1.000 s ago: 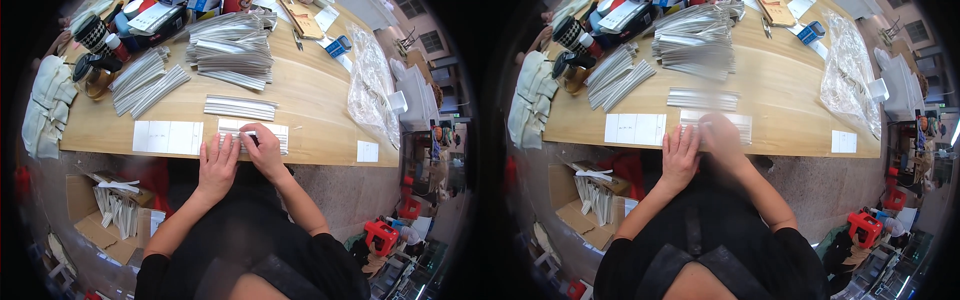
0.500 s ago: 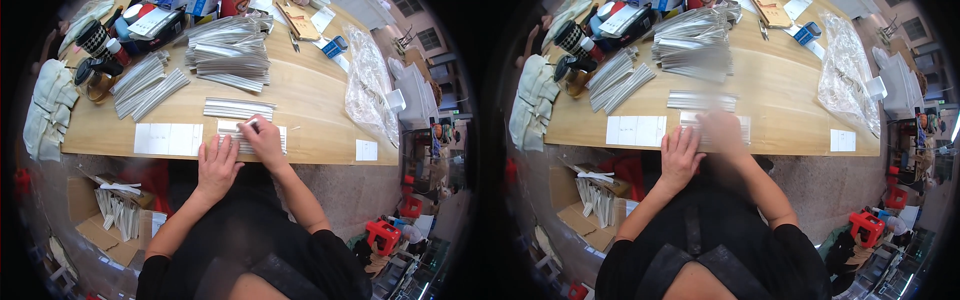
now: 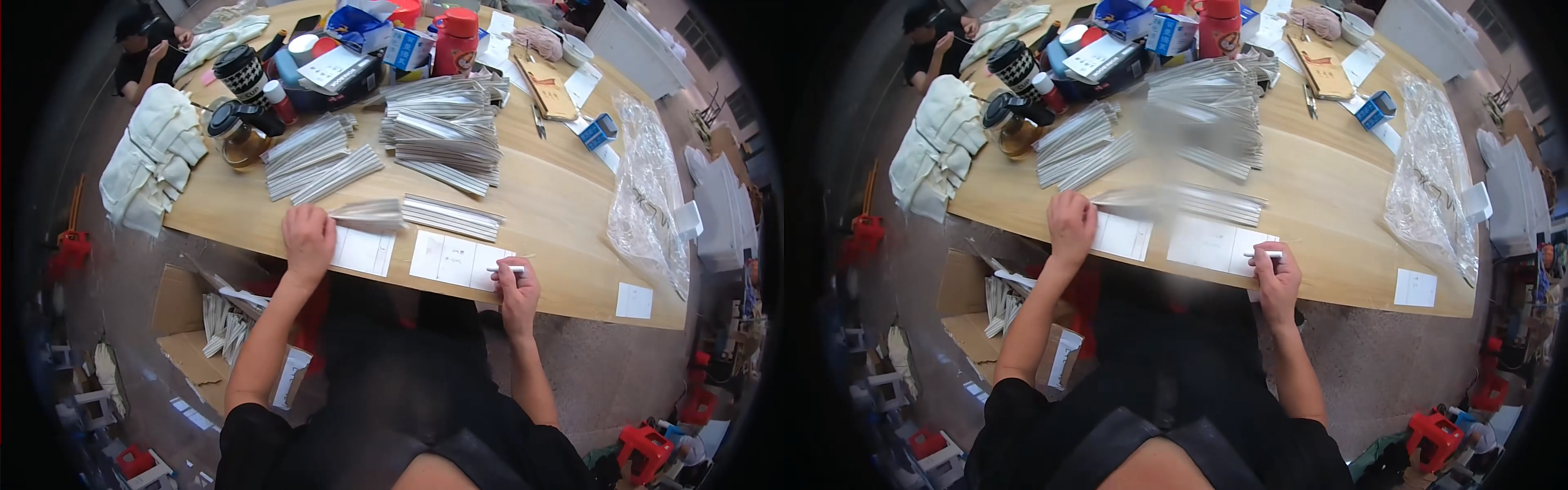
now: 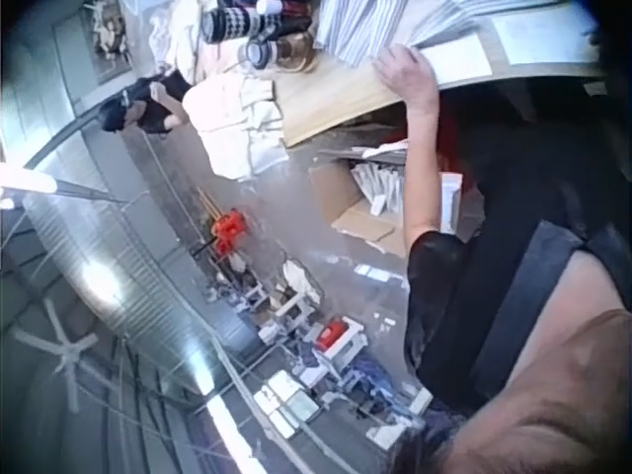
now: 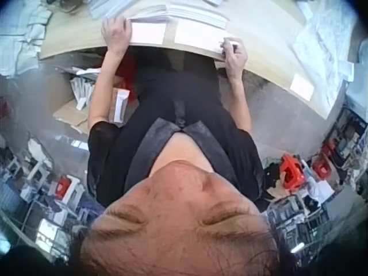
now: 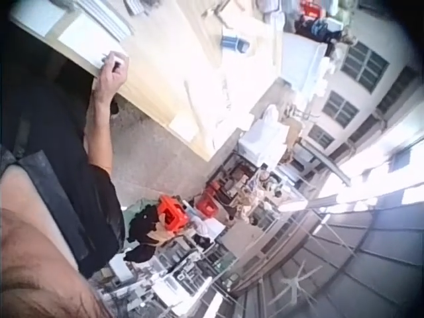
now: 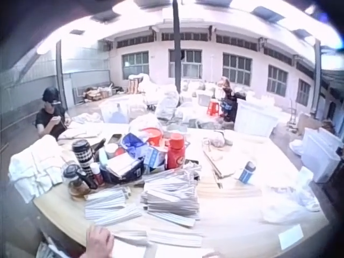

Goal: Marking lines on folded textile pieces using a template and a pen.

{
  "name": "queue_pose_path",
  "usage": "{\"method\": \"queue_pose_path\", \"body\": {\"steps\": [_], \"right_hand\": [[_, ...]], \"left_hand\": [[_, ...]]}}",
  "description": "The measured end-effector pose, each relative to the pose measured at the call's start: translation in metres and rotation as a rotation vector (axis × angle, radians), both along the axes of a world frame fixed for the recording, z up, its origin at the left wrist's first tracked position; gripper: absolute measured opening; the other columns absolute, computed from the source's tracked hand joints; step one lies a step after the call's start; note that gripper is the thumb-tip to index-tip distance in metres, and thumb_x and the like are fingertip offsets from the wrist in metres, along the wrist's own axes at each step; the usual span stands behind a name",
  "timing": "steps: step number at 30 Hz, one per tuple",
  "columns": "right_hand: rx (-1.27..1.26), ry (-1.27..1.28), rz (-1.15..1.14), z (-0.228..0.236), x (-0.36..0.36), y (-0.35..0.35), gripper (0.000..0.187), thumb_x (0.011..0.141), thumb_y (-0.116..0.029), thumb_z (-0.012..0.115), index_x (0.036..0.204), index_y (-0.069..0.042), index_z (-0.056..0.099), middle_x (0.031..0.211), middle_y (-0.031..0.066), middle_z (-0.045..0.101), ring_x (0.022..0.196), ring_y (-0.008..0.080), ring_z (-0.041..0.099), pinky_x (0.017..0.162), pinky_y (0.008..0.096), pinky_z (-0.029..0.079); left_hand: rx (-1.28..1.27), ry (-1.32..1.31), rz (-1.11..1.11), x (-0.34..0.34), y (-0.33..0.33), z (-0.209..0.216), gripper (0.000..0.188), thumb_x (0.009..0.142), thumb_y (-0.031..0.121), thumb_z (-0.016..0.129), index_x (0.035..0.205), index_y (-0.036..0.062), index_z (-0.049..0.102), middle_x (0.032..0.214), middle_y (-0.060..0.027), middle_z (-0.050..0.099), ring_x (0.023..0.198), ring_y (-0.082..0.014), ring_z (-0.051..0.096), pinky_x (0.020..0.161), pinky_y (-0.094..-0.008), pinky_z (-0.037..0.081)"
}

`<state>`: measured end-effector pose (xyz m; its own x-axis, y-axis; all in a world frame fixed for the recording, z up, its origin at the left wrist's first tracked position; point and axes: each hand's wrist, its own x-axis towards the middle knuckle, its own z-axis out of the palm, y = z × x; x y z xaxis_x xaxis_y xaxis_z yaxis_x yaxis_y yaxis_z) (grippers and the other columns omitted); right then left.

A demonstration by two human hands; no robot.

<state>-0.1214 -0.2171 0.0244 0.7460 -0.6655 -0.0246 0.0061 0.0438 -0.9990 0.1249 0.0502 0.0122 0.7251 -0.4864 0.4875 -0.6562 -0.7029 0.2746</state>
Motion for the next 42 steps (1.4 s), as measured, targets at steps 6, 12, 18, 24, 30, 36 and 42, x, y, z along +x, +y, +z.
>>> {"method": "queue_pose_path", "body": {"steps": [6,12,18,24,30,36,42], "right_hand": [[-0.419,0.102,0.038,-0.013,0.01,0.006,0.009,0.094,-0.011,0.068,0.096,-0.002,0.067,0.085,0.0072,0.069,0.073,0.0144,0.063,0.068,0.0273,0.049],[-0.365,0.041,0.067,-0.013,0.008,0.001,0.009,0.091,-0.009,0.069,0.095,-0.001,0.067,0.088,0.0115,0.07,0.079,0.0216,0.067,0.073,0.0301,0.051],[-0.443,0.049,0.042,-0.012,0.0,0.008,0.009,0.09,-0.009,0.07,0.095,-0.001,0.068,0.086,0.0123,0.07,0.077,0.0227,0.068,0.071,0.0307,0.052],[-0.459,0.009,0.049,-0.024,0.002,0.01,0.008,0.09,-0.007,0.07,0.095,-0.001,0.068,0.086,0.0112,0.069,0.076,0.0201,0.067,0.07,0.0299,0.052],[-0.309,0.073,0.075,-0.021,0.002,-0.012,0.009,0.096,-0.01,0.066,0.101,-0.003,0.067,0.088,0.0006,0.063,0.073,0.007,0.054,0.065,0.0221,0.044],[-0.302,-0.055,0.093,-0.03,0.008,0.0,0.011,0.1,-0.011,0.063,0.109,-0.003,0.064,0.09,-0.0014,0.061,0.071,0.003,0.048,0.063,0.0174,0.037],[-0.242,0.014,0.117,-0.022,-0.006,-0.006,0.011,0.1,-0.01,0.063,0.108,-0.003,0.064,0.086,-0.0036,0.056,0.072,0.0029,0.045,0.062,0.0187,0.035]], "left_hand": [[0.162,-0.18,0.034,0.027,0.01,0.002,0.053,0.086,0.014,0.067,0.137,0.0106,0.052,0.142,-0.0201,0.045,0.137,-0.0438,0.038,0.113,-0.0598,0.026],[0.254,-0.144,-0.003,0.077,-0.023,0.02,0.083,0.08,-0.002,0.056,0.157,0.0153,0.029,0.158,-0.0257,0.028,0.149,-0.0468,0.021,0.118,-0.0636,0.018],[0.424,0.367,0.02,0.166,-0.045,0.042,0.085,0.075,0.002,0.062,0.153,0.0087,0.03,0.145,-0.0297,0.042,0.129,-0.0473,0.047,0.108,-0.0522,0.043],[0.315,0.2,0.086,0.114,-0.046,0.014,0.044,0.074,0.002,0.066,0.116,0.0086,0.057,0.097,-0.0147,0.066,0.099,-0.0369,0.062,0.087,-0.0503,0.048],[0.0,-0.022,0.067,0.019,0.07,0.025,0.036,0.071,0.0,0.06,0.106,0.008,0.062,0.094,-0.015,0.065,0.092,-0.0381,0.06,0.081,-0.0491,0.045],[0.001,0.117,0.813,-0.042,0.274,0.015,0.039,0.074,0.003,0.067,0.112,0.0107,0.06,0.095,-0.0171,0.065,0.097,-0.0405,0.06,0.082,-0.0521,0.045],[0.517,0.675,0.771,-0.102,0.293,-0.138,0.044,0.085,0.009,0.061,0.128,0.0035,0.055,0.117,-0.0233,0.063,0.117,-0.0409,0.057,0.093,-0.0545,0.05]]}}
